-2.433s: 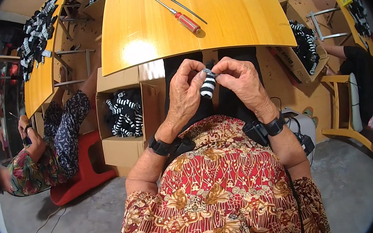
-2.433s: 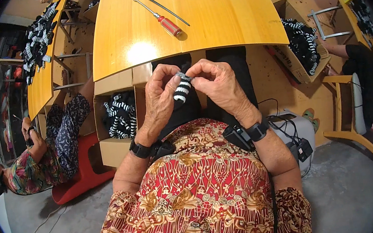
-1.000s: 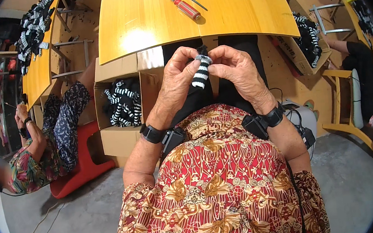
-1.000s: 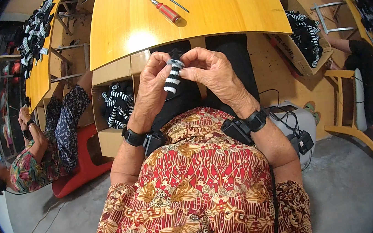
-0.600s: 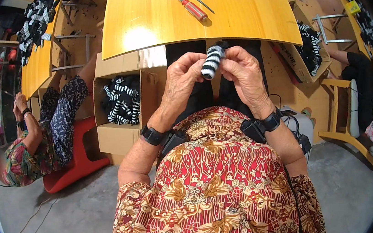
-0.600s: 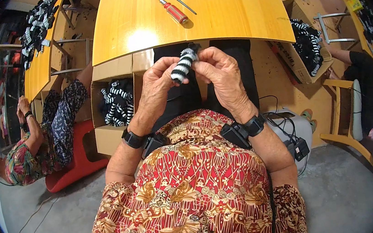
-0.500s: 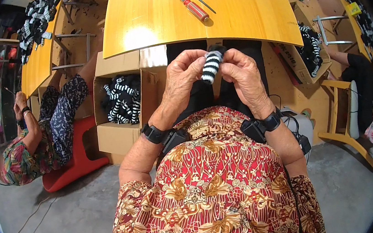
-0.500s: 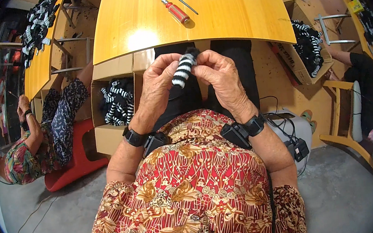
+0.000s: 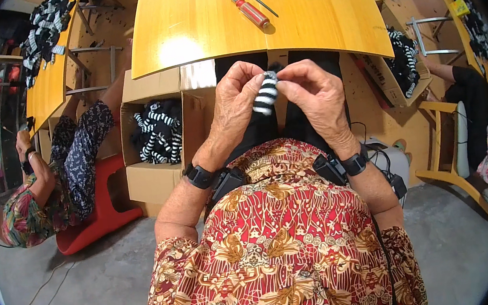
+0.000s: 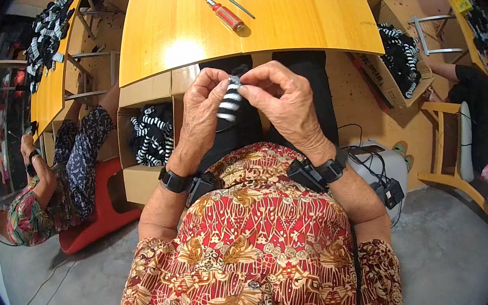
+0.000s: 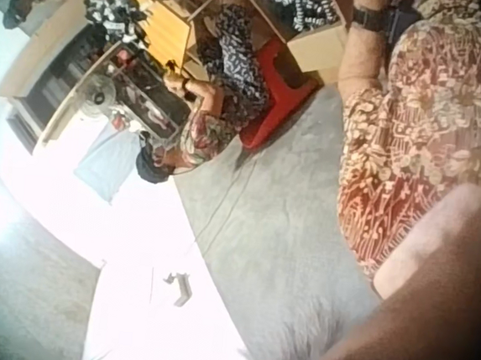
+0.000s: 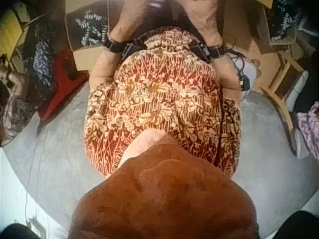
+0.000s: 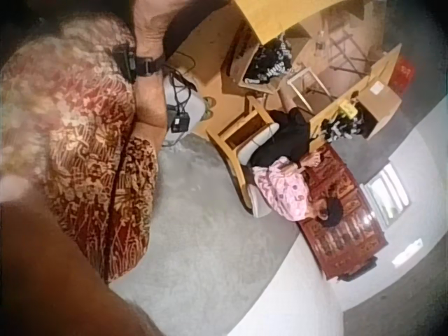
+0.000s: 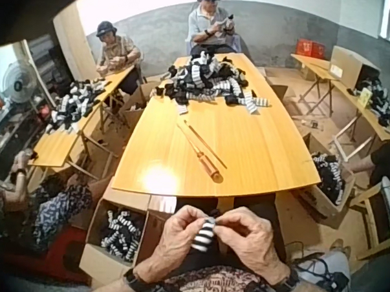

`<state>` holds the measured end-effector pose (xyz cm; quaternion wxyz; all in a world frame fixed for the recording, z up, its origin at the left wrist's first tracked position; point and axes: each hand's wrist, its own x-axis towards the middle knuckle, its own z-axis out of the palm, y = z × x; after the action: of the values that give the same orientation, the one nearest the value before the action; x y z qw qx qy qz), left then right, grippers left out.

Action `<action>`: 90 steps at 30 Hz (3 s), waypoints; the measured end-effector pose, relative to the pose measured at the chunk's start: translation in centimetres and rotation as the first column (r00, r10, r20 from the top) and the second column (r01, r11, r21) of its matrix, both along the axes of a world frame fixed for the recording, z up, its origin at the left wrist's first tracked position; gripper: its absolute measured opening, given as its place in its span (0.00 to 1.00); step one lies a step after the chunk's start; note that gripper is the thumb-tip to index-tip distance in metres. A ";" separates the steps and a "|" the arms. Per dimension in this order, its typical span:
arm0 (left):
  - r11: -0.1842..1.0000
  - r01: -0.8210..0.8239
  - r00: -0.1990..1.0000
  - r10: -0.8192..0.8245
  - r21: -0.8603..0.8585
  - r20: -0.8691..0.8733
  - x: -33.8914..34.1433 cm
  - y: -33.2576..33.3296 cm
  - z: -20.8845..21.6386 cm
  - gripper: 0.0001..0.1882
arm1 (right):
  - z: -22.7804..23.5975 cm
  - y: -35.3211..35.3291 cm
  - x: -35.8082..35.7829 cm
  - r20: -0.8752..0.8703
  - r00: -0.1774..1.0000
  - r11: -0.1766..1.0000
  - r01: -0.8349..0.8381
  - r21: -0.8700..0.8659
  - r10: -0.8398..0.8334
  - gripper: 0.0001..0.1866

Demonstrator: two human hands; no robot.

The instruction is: The person uses a red-handled screwdriver to push the fabric of a black and white striped sock over the tool, turning it inside out. They repeat this process with multiple socks, pulling the fabric taut over the screwdriver shaft to correct the shape.

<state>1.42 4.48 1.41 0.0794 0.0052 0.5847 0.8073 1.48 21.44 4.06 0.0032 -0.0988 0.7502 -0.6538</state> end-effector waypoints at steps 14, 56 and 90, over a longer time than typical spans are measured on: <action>0.985 -0.006 0.995 -0.011 -0.172 -0.097 -0.4 0.5 -0.7 0.07 | -0.7 0.3 -0.2 0.127 0.992 1.000 -0.009 0.014 0.007 0.03; 0.951 0.206 0.958 -0.244 0.230 0.151 0.2 0.5 -0.5 0.08 | -2.3 2.3 -1.4 0.396 0.887 0.866 -0.008 -0.501 0.237 0.03; 0.994 0.092 0.984 -0.099 0.057 0.145 -0.9 1.2 -1.0 0.08 | -2.7 2.4 -1.9 0.471 0.795 0.881 -0.159 -0.446 0.382 0.07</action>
<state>0.55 5.71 0.37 0.1609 -0.0243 0.5558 0.8152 -0.37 23.84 1.38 0.2928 -0.0154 0.5521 -0.7805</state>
